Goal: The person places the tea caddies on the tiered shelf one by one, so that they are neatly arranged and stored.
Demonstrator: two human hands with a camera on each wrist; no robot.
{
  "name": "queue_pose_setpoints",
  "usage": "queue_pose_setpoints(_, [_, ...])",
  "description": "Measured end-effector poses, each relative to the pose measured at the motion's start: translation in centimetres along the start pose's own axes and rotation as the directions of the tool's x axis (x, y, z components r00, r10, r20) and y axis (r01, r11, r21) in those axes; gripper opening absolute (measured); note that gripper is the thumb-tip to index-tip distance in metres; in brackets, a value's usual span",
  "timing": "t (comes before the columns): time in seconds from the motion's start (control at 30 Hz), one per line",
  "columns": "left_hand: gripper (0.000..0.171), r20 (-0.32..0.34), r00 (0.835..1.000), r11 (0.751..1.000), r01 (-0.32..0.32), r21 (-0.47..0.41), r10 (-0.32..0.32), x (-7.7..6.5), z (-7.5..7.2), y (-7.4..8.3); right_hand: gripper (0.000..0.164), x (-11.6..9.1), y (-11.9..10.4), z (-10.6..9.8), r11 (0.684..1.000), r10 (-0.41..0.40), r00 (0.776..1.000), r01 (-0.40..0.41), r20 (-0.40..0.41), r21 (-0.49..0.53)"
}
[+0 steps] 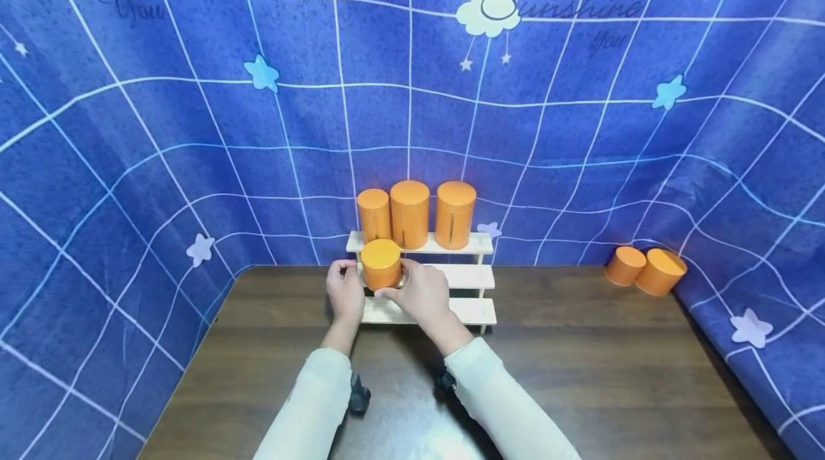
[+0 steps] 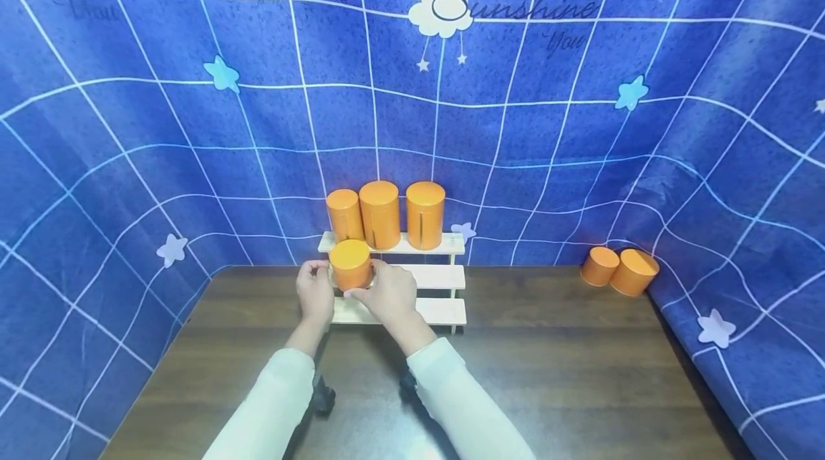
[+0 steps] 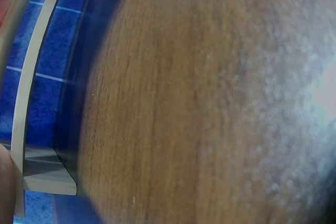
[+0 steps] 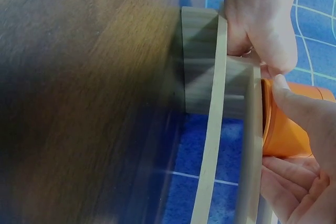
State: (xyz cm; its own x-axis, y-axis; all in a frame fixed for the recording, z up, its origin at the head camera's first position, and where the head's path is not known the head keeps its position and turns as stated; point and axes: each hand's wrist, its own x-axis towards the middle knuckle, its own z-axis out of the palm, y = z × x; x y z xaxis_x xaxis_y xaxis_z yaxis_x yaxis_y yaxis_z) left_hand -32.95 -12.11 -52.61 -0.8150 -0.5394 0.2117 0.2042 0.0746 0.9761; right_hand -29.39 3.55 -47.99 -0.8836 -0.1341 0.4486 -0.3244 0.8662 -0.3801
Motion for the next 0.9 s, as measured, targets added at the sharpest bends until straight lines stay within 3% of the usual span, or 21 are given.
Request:
queue_pose_setpoints(0.33, [0.014,-0.004,1.0,1.0,-0.012,0.006,0.012,0.1,0.2,0.1,0.072,0.0,-0.1,-0.2,1.0,-0.003,1.0,0.003,-0.016,-0.003])
queue_pose_setpoints(0.57, [0.015,0.002,1.0,1.0,0.001,0.005,-0.001,-0.1,0.3,0.1,0.076,0.0,0.0,-0.8,1.0,0.001,0.999,-0.002,0.049,0.019])
queue_pose_setpoints(0.73, [0.014,-0.007,1.0,1.0,0.001,0.003,-0.001,-0.1,0.4,0.1,0.088,-0.2,0.2,-1.5,0.991,0.003,0.993,-0.019,0.122,0.129])
queue_pose_setpoints(0.9, [0.014,-0.023,1.0,1.0,-0.001,-0.002,0.001,-0.2,0.4,0.1,0.098,-1.1,0.6,-2.2,0.957,-0.016,0.981,-0.041,0.193,0.287])
